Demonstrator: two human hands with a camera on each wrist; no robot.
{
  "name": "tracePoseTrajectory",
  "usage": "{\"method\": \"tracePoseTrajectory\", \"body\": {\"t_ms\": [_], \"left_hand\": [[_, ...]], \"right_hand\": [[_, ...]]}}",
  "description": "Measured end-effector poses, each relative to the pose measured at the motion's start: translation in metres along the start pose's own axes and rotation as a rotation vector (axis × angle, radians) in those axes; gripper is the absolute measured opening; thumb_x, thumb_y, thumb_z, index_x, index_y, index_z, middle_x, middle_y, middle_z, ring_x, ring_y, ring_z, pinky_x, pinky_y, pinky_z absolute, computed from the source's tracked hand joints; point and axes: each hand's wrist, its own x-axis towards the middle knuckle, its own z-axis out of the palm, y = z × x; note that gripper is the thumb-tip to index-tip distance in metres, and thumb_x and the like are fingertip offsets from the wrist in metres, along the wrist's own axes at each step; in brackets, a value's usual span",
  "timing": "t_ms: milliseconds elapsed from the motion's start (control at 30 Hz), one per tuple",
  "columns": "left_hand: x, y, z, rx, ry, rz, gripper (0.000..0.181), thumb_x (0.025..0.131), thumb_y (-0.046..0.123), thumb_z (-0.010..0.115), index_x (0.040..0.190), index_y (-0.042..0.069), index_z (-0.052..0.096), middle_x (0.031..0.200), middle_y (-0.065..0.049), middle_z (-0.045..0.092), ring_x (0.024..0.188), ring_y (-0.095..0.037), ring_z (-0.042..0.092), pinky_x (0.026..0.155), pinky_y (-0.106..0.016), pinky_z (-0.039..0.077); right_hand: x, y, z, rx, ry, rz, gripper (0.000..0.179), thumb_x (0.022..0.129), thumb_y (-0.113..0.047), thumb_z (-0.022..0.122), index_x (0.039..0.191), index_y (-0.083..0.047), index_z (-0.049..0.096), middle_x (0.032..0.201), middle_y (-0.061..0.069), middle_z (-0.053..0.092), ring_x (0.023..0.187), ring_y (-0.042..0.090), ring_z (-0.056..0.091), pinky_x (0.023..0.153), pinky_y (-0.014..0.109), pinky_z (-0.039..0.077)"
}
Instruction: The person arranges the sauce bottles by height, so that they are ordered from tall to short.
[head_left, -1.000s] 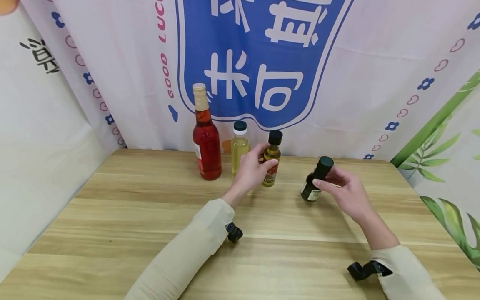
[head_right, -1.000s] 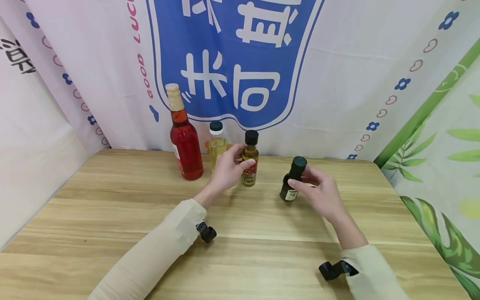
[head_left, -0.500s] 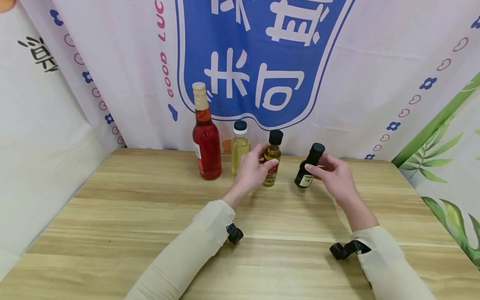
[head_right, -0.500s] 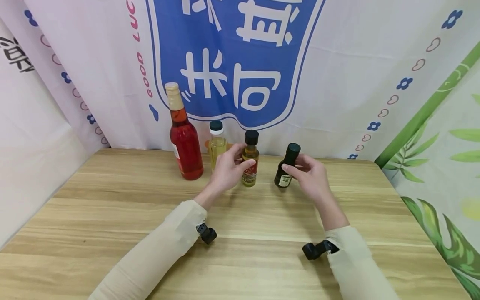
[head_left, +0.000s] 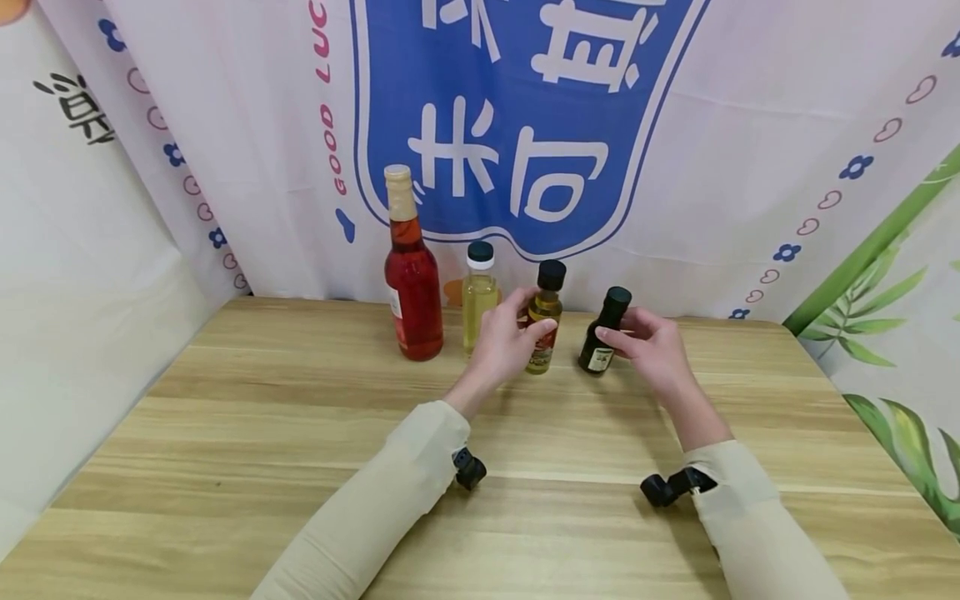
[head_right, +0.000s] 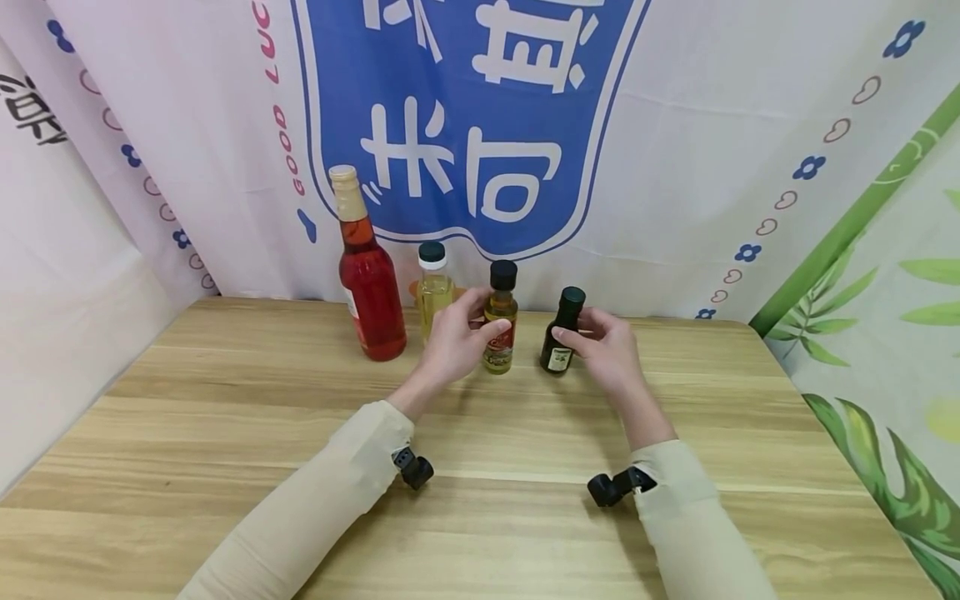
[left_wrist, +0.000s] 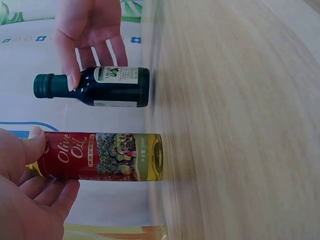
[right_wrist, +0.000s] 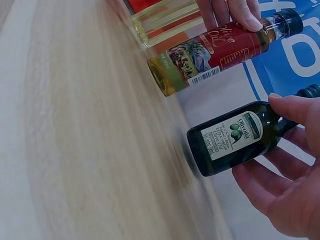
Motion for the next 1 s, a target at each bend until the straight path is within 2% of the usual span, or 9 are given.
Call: {"method": "tracePoseTrajectory", "body": {"t_ms": [300, 700, 1000], "left_hand": [[0.0022, -0.0011, 0.0, 0.005, -0.002, 0.012, 0.048, 0.103, 0.019, 0.072, 0.148, 0.013, 0.056, 0.145, -0.014, 0.068, 0.13, -0.03, 0.069, 0.108, -0.047, 0.059], [0.0017, -0.002, 0.0019, -0.003, -0.008, -0.014, 0.05, 0.103, 0.02, 0.071, 0.15, 0.014, 0.055, 0.146, -0.013, 0.067, 0.131, -0.03, 0.068, 0.11, -0.048, 0.058], [0.0011, 0.0015, 0.0014, 0.012, 0.006, -0.009, 0.051, 0.103, 0.021, 0.071, 0.151, 0.015, 0.054, 0.147, -0.012, 0.067, 0.132, -0.029, 0.068, 0.109, -0.045, 0.059]], "right_hand": [[-0.0017, 0.0014, -0.0017, -0.033, -0.022, -0.005, 0.05, 0.097, -0.03, 0.081, 0.134, -0.001, 0.066, 0.132, 0.021, 0.068, 0.104, 0.003, 0.067, 0.089, 0.016, 0.062], [-0.0048, 0.0024, -0.005, -0.099, -0.041, 0.017, 0.054, 0.097, -0.039, 0.079, 0.136, -0.005, 0.066, 0.137, 0.019, 0.067, 0.114, 0.015, 0.063, 0.089, 0.012, 0.057], [-0.0059, 0.0011, -0.0038, -0.133, -0.003, 0.001, 0.05, 0.096, -0.04, 0.079, 0.13, -0.005, 0.067, 0.131, 0.015, 0.069, 0.108, 0.009, 0.065, 0.091, 0.014, 0.053]]}}
